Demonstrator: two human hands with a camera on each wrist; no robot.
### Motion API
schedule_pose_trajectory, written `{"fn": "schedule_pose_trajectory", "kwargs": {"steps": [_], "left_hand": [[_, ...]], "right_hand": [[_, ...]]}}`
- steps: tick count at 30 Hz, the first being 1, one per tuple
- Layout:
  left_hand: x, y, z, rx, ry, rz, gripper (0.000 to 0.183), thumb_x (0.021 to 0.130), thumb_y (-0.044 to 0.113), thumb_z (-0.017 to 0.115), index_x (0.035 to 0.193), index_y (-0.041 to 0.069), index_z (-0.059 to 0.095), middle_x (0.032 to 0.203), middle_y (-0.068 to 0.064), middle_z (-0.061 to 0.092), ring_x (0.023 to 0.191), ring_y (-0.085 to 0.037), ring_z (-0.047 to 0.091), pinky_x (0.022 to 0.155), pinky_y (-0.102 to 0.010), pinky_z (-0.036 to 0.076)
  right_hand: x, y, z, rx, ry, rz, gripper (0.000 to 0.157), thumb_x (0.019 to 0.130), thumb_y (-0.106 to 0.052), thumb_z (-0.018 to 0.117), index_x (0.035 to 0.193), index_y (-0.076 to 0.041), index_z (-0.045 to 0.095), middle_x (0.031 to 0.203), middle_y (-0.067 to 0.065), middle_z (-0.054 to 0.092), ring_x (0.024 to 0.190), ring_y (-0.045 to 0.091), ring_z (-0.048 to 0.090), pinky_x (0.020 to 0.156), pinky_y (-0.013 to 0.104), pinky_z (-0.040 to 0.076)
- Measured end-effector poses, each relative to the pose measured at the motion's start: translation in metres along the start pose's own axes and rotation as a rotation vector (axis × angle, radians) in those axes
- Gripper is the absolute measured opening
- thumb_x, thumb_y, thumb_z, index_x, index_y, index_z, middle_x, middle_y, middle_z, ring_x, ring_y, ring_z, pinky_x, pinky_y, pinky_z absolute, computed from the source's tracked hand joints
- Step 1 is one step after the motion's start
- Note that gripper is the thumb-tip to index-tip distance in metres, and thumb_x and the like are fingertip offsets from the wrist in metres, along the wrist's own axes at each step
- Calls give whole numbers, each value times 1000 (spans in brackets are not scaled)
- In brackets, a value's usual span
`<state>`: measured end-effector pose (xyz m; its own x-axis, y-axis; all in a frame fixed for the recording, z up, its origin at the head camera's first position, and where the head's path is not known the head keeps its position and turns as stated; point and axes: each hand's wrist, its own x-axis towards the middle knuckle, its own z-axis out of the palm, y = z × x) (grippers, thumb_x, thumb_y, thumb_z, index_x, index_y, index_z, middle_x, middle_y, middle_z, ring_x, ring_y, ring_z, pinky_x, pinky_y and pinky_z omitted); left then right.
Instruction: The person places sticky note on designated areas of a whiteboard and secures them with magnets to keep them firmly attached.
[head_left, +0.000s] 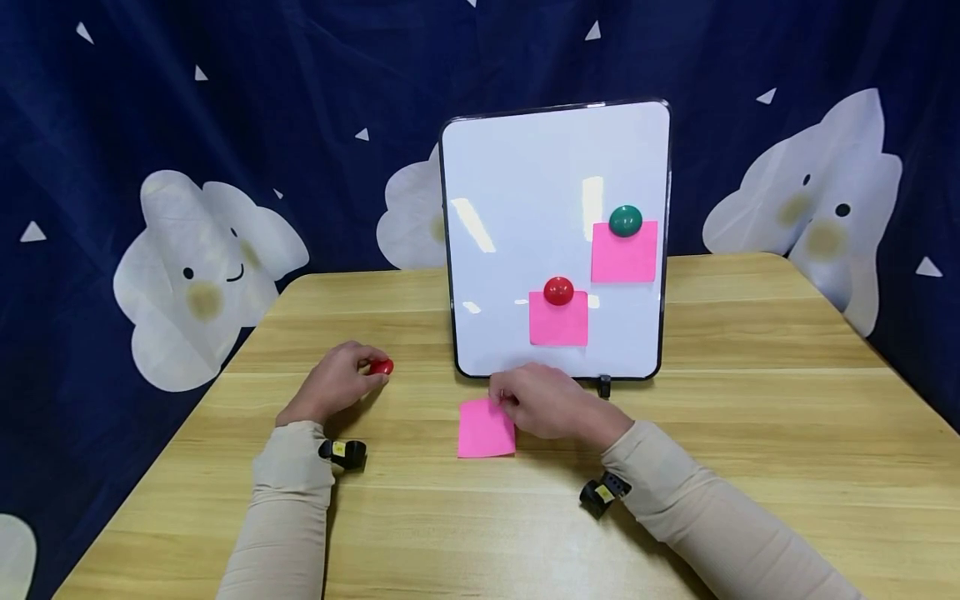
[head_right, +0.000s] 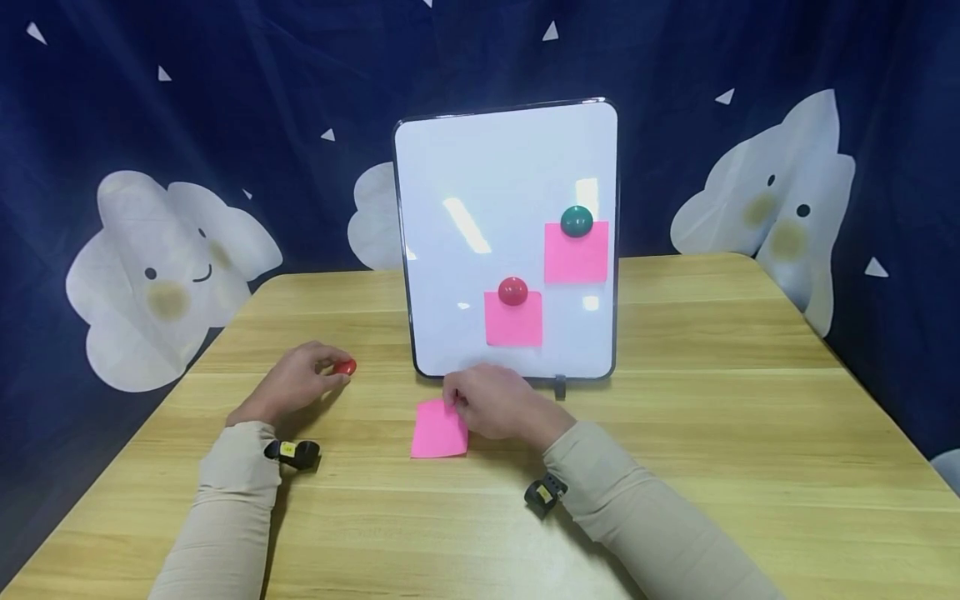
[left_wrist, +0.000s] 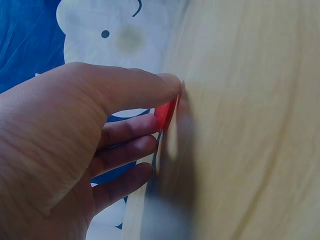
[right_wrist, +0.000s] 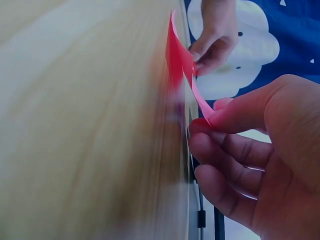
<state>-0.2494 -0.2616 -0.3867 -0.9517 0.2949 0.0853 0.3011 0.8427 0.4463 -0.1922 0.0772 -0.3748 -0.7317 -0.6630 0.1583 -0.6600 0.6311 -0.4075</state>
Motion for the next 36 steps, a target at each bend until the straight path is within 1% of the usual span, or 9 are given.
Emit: {"fn": "schedule_pose_trajectory", "kwargs": {"steps": [3, 8, 14, 20, 26, 31, 36], "left_hand": [[0, 0, 0, 6, 5, 2, 27, 91, 19, 74, 116, 8, 74, 112, -11, 66, 102, -30, 61, 87, -49, 51], [0, 1, 0, 25, 17, 14, 26, 91, 18, 74, 115, 7, 74, 111, -12, 66, 101, -30, 61, 86, -49, 51], [0, 1, 1, 56, 20, 17, 25, 92, 18, 74, 114, 7, 74, 109, -11, 66, 98, -30, 61, 85, -49, 51], [0, 2, 2, 68, 28, 16, 24, 91, 18, 74, 113, 7, 74, 107, -11, 66, 96, -28, 61, 84, -48, 51], [1, 3, 2, 73, 39, 18, 25, 91, 19, 74, 113, 6, 74, 108, -11, 67, 96, -28, 62, 84, -48, 51], [2, 2, 3, 79, 43, 17, 25, 91, 19, 74, 113, 7, 74, 108, -11, 67, 96, -28, 62, 84, -48, 51], [1, 2, 3, 94, 47, 0, 25, 92, 21, 74, 113, 8, 75, 107, -10, 67, 95, -27, 62, 82, -49, 51]], "right_hand": [[1, 0, 0, -4, -2, 10, 22, 89, 0, 61, 96, -16, 75, 86, -10, 67, 80, 10, 57, 76, 29, 50], [2, -1, 0, 6, -15, 41, 24, 89, 0, 61, 101, -13, 77, 93, -7, 70, 85, 12, 58, 82, 30, 51], [1, -2, -1, 36, -42, 66, 26, 88, 0, 63, 107, -11, 76, 98, -5, 66, 89, 13, 56, 83, 30, 50], [0, -2, -2, 44, -40, 43, 24, 87, 1, 66, 107, -9, 76, 93, -2, 60, 87, 13, 53, 78, 27, 49], [0, -1, -2, 73, -43, 36, 30, 86, 7, 61, 107, -9, 76, 89, -2, 55, 85, 15, 50, 74, 27, 47], [0, -1, -3, 100, -44, 17, 30, 87, 8, 59, 108, -5, 76, 93, 1, 60, 88, 17, 53, 76, 27, 49], [1, 0, -1, 102, -33, -4, 28, 87, 8, 59, 104, -5, 77, 94, 2, 65, 88, 17, 55, 78, 27, 49]]}}
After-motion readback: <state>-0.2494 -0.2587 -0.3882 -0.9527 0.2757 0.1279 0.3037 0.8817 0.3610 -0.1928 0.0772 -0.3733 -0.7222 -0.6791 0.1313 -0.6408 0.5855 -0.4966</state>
